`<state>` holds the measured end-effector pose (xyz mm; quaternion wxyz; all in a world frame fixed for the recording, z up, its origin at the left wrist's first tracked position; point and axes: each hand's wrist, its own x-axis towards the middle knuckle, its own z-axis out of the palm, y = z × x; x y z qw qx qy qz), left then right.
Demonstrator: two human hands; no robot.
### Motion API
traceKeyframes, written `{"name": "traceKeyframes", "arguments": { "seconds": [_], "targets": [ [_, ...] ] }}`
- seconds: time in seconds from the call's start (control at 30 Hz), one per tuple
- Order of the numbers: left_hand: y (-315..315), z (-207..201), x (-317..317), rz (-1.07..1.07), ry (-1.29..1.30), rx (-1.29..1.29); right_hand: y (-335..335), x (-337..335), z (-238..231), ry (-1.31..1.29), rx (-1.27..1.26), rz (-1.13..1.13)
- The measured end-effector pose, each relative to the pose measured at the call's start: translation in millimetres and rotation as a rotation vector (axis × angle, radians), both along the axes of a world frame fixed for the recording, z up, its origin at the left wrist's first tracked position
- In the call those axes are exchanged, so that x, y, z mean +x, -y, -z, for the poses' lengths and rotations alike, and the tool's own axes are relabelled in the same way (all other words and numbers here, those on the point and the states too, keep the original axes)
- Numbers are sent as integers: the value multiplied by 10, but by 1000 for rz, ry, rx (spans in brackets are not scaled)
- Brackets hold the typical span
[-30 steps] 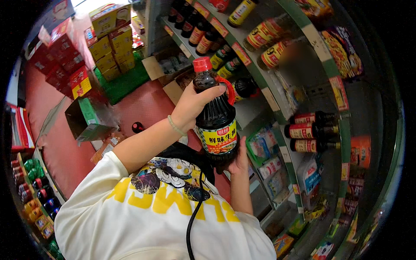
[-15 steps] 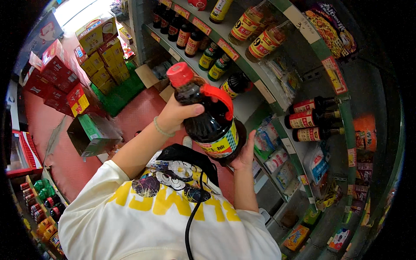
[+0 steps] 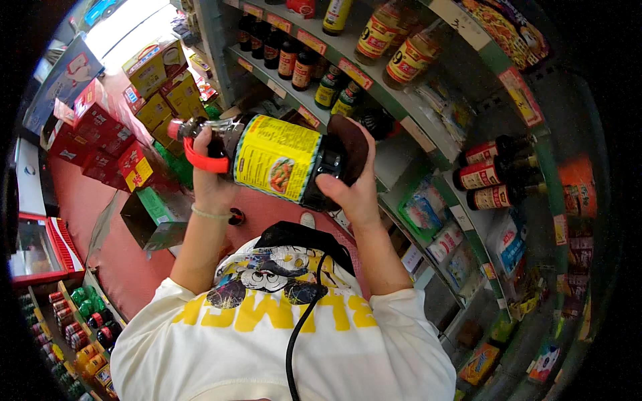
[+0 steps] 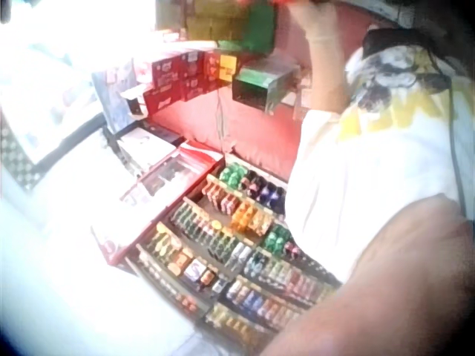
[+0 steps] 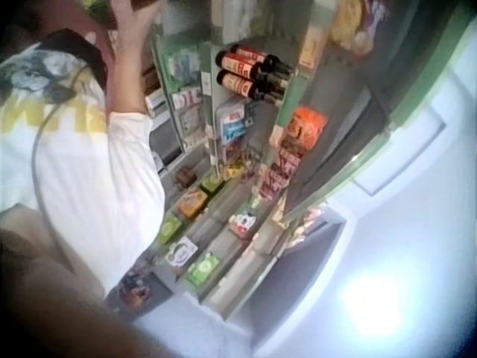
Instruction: The person wipes a soy sauce bottle with a dark cloth, places it on a shelf, then squats to wipe a lower shelf surface. They open a cardboard box, remove a snack packet, walk to a counter, and return to continue wiping the shelf before wringing the cloth in a bucket.
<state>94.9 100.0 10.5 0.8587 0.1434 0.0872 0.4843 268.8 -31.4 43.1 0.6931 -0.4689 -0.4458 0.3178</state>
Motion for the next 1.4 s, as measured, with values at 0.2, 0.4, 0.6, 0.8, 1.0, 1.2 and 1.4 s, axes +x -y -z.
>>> {"name": "traceKeyframes", "arguments": {
  "seconds": [0.2, 0.4, 0.6, 0.8, 1.0, 1.2, 1.4],
  "targets": [
    [-3, 95, -245, -71, 113, -106, -170, -224, 100, 55, 26, -70],
    [42, 164, -367, -225, 25, -42, -349, -38, -85, -172, -28, 81],
    [168, 30, -395, -280, -121, 170, -621, -713, -784, 1171, 165, -197],
    [303, 35, -443, -322, -137, 242, -1197, -1009, -694, 1002, -36, -692],
    [220, 0, -671, -432, -214, 263, -1326, -490, -138, 560, -327, -785],
    [165, -62, -726, -673, -188, 219, -612, -351, 302, 2, -344, -399],
    [-46, 106, -758, -535, 27, -15, -481, -789, 217, 522, 118, 28]
  ]
}}
